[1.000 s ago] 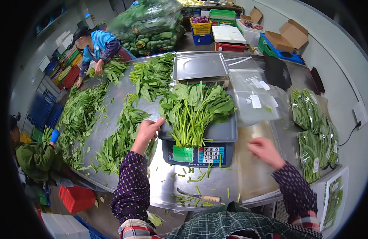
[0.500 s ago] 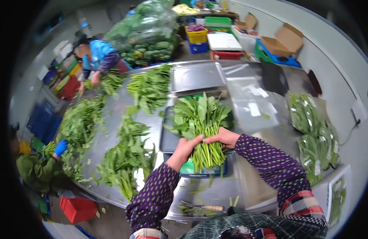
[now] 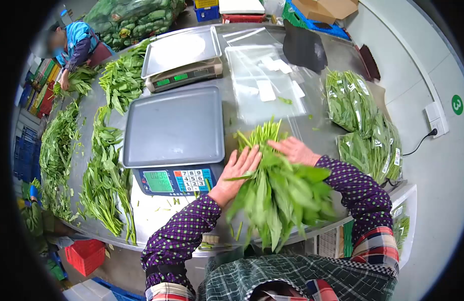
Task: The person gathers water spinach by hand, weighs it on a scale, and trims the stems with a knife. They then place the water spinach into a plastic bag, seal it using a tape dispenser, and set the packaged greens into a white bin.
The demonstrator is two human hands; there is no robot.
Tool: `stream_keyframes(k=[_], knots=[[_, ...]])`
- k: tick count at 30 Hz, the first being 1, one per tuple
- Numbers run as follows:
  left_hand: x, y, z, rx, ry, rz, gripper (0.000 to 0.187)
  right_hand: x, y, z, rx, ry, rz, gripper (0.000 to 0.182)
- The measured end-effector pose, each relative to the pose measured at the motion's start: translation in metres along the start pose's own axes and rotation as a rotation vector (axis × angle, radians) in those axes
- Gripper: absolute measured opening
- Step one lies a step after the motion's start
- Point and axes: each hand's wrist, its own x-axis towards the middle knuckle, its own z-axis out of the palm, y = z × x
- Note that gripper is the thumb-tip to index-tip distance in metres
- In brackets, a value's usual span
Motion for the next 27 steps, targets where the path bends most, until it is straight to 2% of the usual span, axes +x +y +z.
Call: stream_keyframes(k=[1,2,5,6,7,9,10,11,13,14,15,16,17,19,21,23,26,27], knots=[[-0.006,0.015,0.020,-0.008,-0.040,0.043,0.064,-0.016,-0.010,0.021,-0.176,0.041,-0.145,0.063],[-0.007,0.025,0.023,-0.138,-0.144,0.007,0.061,-0.024,-0.021,0.031,-0.108,-0.018,-0.076,0.062],[-0.013,0.028,0.013,-0.085,-0.127,-0.026,0.061,-0.036,-0.016,0.013,-0.013,-0.101,-0.056,0.056],[-0.020,0.026,0.008,-0.225,-0.074,-0.101,0.060,-0.037,-0.014,0.000,-0.065,0.004,-0.059,0.041],[-0.024,0.023,-0.005,-0.299,0.012,-0.192,0.055,-0.042,-0.007,-0.010,-0.057,0.005,-0.056,0.041],[-0.037,0.029,0.004,-0.503,0.231,-0.499,0.051,-0.056,0.007,-0.022,0.135,0.130,0.016,0.035],[-0.036,0.030,0.004,-0.497,0.231,-0.497,0.051,-0.053,0.006,-0.018,0.236,0.305,0.233,0.023],[-0.032,0.033,0.003,-0.513,0.273,-0.574,0.045,-0.050,0.008,-0.015,0.239,0.309,0.234,0.023],[-0.020,0.042,-0.001,-0.530,0.312,-0.655,0.040,-0.040,0.012,-0.010,0.858,0.227,0.877,0.015],[-0.007,0.045,-0.006,-0.549,0.330,-0.644,0.040,-0.032,0.010,-0.007,0.860,0.228,0.878,0.015],[0.005,0.049,-0.011,-0.569,0.348,-0.633,0.042,-0.020,0.006,-0.004,0.827,0.317,0.739,0.017],[0.016,0.056,-0.020,-0.563,0.314,-0.544,0.044,-0.009,0.002,-0.001,0.792,0.397,0.600,0.020],[0.025,0.065,-0.026,-0.556,0.280,-0.456,0.046,0.003,0.000,-0.001,0.795,0.393,0.597,0.020],[0.024,0.091,-0.017,-0.549,0.168,-0.345,0.055,0.030,-0.001,-0.004,0.708,0.212,0.546,0.027],[0.015,0.110,-0.007,-0.498,0.073,-0.291,0.058,0.054,0.002,0.006,0.594,0.191,0.545,0.029],[0.007,0.120,0.006,-0.489,0.062,-0.295,0.059,0.077,0.004,0.018,0.486,0.161,0.552,0.033],[0.002,0.125,0.012,-0.454,0.067,-0.292,0.058,0.112,0.017,0.055,0.308,0.040,0.316,0.015],[0.000,0.124,0.014,-0.451,0.063,-0.294,0.058,0.122,0.023,0.070,0.312,0.043,0.313,0.015]])
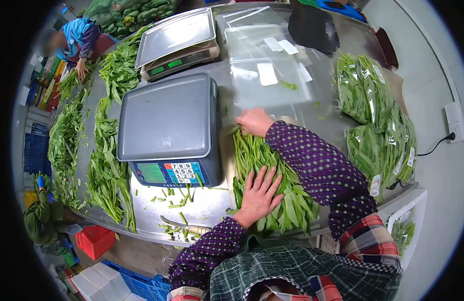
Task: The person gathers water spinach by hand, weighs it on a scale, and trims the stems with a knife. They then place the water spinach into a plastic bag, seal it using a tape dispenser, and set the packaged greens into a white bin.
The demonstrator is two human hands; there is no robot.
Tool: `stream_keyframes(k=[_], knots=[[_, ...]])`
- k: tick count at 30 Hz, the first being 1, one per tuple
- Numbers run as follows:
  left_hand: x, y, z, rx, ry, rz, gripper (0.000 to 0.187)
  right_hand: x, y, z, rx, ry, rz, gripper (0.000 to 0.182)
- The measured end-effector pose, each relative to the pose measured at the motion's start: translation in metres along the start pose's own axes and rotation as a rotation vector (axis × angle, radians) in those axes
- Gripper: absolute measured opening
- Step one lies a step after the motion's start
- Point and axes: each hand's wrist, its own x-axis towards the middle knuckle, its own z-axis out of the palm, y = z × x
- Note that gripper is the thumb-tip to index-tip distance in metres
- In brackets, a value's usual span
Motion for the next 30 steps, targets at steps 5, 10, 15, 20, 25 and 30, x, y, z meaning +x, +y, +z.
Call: stream_keyframes(k=[5,10,15,20,25,30], knots=[[-0.007,-0.003,0.008,0.006,-0.007,-0.016,0.058,0.026,0.006,-0.043,0.028,0.202,0.160,0.011],[-0.011,-0.005,0.012,-0.004,0.081,0.002,0.056,-0.050,-0.012,-0.096,0.518,-0.271,0.142,0.023],[-0.011,-0.005,0.014,-0.005,0.128,0.056,0.052,-0.090,-0.029,-0.080,0.236,-0.350,0.236,0.037],[-0.008,-0.005,0.012,-0.024,0.101,0.066,0.049,-0.066,-0.017,-0.050,0.338,-0.070,0.285,0.041],[-0.011,-0.009,0.010,-0.030,0.125,0.091,0.050,-0.053,-0.012,-0.036,0.456,0.006,0.254,0.034],[-0.010,-0.008,0.013,-0.057,0.138,0.096,0.050,-0.014,-0.009,-0.077,0.794,0.491,0.525,0.029]])
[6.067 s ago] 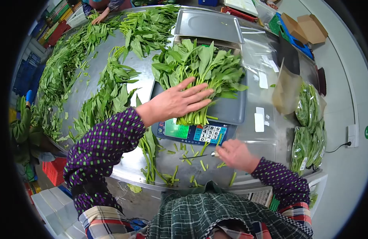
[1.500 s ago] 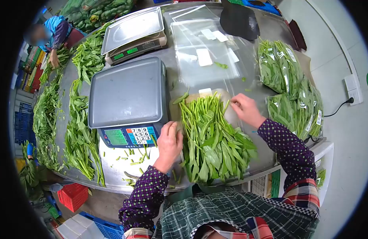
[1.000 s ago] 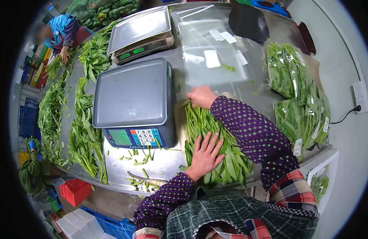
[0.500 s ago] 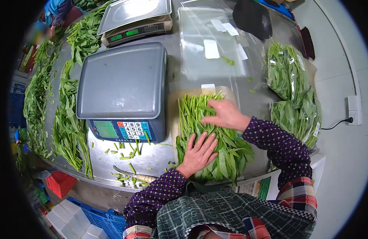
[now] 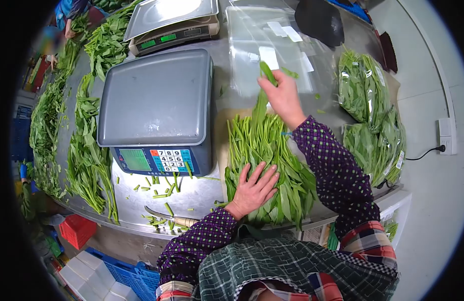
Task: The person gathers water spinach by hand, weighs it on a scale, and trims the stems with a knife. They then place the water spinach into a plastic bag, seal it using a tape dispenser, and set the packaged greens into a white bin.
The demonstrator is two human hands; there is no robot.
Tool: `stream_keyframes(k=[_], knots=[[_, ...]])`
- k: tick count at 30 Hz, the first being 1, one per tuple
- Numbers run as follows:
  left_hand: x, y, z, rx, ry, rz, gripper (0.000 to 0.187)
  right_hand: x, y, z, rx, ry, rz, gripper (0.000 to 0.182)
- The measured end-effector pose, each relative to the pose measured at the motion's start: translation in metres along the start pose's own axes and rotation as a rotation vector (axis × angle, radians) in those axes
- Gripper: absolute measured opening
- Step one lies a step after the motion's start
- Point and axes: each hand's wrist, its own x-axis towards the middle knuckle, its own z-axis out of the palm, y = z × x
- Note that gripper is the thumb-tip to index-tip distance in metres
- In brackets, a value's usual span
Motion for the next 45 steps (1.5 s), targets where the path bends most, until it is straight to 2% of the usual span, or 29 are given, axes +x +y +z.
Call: stream_keyframes(k=[2,4,5,7,8,9,10,12,13,14,15,16,18,19,20,21,22,24,27,30,32,34,36,37,39,40,42,43,45], knots=[[0.001,0.001,0.002,0.004,0.008,-0.005,0.050,-0.018,-0.070,0.019,0.241,-0.280,0.092,0.025],[0.000,0.001,-0.002,-0.006,0.027,0.024,0.047,-0.055,-0.137,0.025,0.484,-0.784,-0.086,0.030],[-0.002,0.003,-0.011,-0.011,0.062,0.047,0.046,-0.052,-0.131,0.021,0.491,-0.766,-0.078,0.030],[-0.013,0.006,-0.037,-0.027,0.097,0.027,0.045,-0.029,-0.101,0.004,0.279,-0.534,-0.259,0.034],[-0.018,0.007,-0.051,-0.037,0.149,-0.002,0.044,-0.016,-0.082,-0.019,0.025,-0.264,-0.139,0.032],[-0.023,0.005,-0.064,-0.065,0.173,-0.100,0.039,-0.007,-0.046,-0.047,-0.030,-0.133,-0.065,0.031],[-0.030,0.001,-0.066,-0.169,0.291,-0.243,0.039,-0.012,-0.030,-0.077,-0.136,-0.120,0.087,0.034],[-0.042,-0.005,-0.067,-0.194,0.372,-0.602,0.041,-0.049,0.029,-0.114,-0.220,-0.163,0.325,0.032],[-0.046,-0.010,-0.060,-0.401,0.371,-0.770,0.043,-0.072,0.053,-0.119,-0.219,-0.205,0.452,0.032],[-0.046,-0.016,-0.053,-0.608,0.359,-0.929,0.045,-0.094,0.057,-0.112,-0.243,-0.170,0.417,0.035],[-0.038,-0.019,-0.053,-0.770,0.215,-1.131,0.043,-0.108,0.055,-0.100,-0.263,-0.131,0.380,0.039],[-0.030,-0.019,-0.051,-0.770,0.212,-1.129,0.043,-0.114,0.043,-0.090,-0.263,-0.127,0.382,0.039],[-0.014,-0.013,-0.048,-0.501,0.320,-0.842,0.047,-0.120,0.009,-0.070,-0.180,-0.164,0.241,0.034],[-0.008,-0.012,-0.049,-0.215,0.377,-0.654,0.050,-0.120,0.000,-0.064,-0.173,-0.150,0.243,0.034],[-0.001,-0.008,-0.053,-0.209,0.370,-0.638,0.050,-0.117,-0.006,-0.060,-0.286,-0.241,0.210,0.027],[0.006,-0.002,-0.061,-0.150,0.351,-0.497,0.051,-0.115,-0.009,-0.058,-0.400,-0.331,0.178,0.021],[0.011,0.002,-0.065,-0.093,0.337,-0.360,0.053,-0.117,-0.004,-0.060,-0.394,-0.320,0.176,0.021],[0.009,0.008,-0.057,-0.118,0.234,-0.220,0.052,-0.118,0.010,-0.069,-0.417,-0.426,-0.167,0.010],[0.004,0.016,-0.042,-0.190,0.185,-0.212,0.049,-0.130,0.009,-0.080,-0.542,-0.542,-0.291,0.011],[0.011,0.016,-0.037,-0.198,0.217,-0.259,0.047,-0.136,0.008,-0.083,-0.603,-0.646,-0.319,0.013],[0.017,0.011,-0.034,-0.176,0.248,-0.282,0.042,-0.135,0.016,-0.084,-0.496,-0.596,-0.315,0.013],[0.020,0.002,-0.029,-0.158,0.188,-0.260,0.038,-0.129,0.017,-0.083,-0.387,-0.544,-0.311,0.013],[0.023,0.000,-0.028,-0.151,0.230,-0.277,0.032,-0.121,0.014,-0.084,-0.198,-0.484,-0.178,0.013],[0.024,-0.001,-0.029,-0.215,0.273,-0.312,0.029,-0.119,0.011,-0.083,-0.198,-0.484,-0.180,0.013],[0.028,-0.003,-0.032,-0.281,0.361,-0.345,0.022,-0.113,0.005,-0.075,-0.125,-0.432,0.072,0.015],[0.030,-0.002,-0.034,-0.280,0.360,-0.345,0.022,-0.112,0.011,-0.069,-0.124,-0.432,0.073,0.015],[0.034,-0.002,-0.035,-0.430,0.392,-0.426,0.021,-0.107,0.028,-0.057,-0.210,-0.455,-0.298,0.017],[0.035,-0.003,-0.036,-0.426,0.392,-0.428,0.021,-0.106,0.025,-0.056,-0.327,-0.528,-0.300,0.015],[0.038,-0.003,-0.037,-0.691,0.373,-0.634,0.020,-0.109,0.019,-0.051,-0.304,-0.544,-0.269,0.015]])
